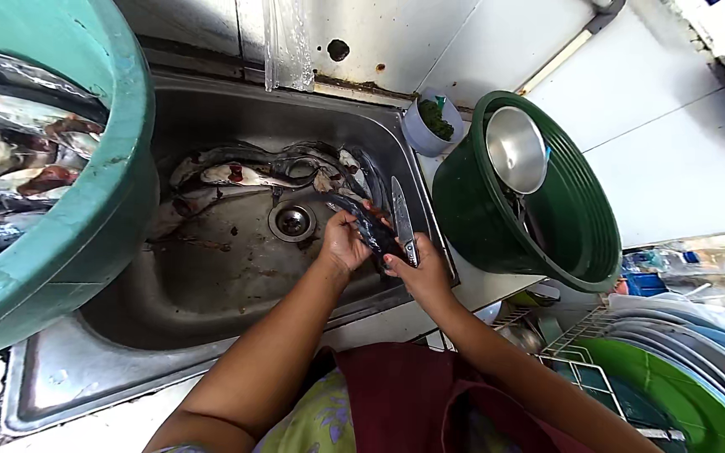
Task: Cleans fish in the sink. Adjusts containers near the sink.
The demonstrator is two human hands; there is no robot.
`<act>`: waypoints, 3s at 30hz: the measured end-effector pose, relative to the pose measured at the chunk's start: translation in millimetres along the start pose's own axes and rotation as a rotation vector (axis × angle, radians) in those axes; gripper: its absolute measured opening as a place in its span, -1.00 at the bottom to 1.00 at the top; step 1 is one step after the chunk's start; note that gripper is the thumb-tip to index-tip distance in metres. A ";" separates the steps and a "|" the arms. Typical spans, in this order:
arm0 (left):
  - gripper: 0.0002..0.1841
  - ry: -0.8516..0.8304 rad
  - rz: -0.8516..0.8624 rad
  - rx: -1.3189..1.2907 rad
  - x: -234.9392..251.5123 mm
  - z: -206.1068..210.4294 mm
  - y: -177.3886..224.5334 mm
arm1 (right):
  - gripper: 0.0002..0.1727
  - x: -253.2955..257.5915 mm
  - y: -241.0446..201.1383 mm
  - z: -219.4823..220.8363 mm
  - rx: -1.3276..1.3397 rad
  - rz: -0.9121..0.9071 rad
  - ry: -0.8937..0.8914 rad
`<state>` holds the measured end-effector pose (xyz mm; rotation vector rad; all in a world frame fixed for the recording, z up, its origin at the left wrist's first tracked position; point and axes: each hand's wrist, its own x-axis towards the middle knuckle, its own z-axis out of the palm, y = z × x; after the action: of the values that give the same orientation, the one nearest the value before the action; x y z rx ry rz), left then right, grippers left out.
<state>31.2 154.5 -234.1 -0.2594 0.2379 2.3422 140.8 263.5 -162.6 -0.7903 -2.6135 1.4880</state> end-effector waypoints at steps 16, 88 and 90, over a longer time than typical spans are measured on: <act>-0.59 0.187 0.075 0.897 -6.3 6.6 0.1 | -0.39 -9.9 -15.4 -27.7 -0.761 -0.270 -0.162; -0.59 -0.140 0.107 0.887 -0.2 -4.8 -5.7 | -0.26 10.1 -33.8 -11.4 -0.785 -0.297 -0.084; -0.59 -0.119 0.103 0.829 0.2 -4.6 -2.8 | -0.30 -2.3 -24.9 -19.8 -0.814 -0.304 -0.116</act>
<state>33.6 155.5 -238.9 0.3024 1.1337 2.1372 137.9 267.9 -131.2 -0.2811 -3.2329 0.3734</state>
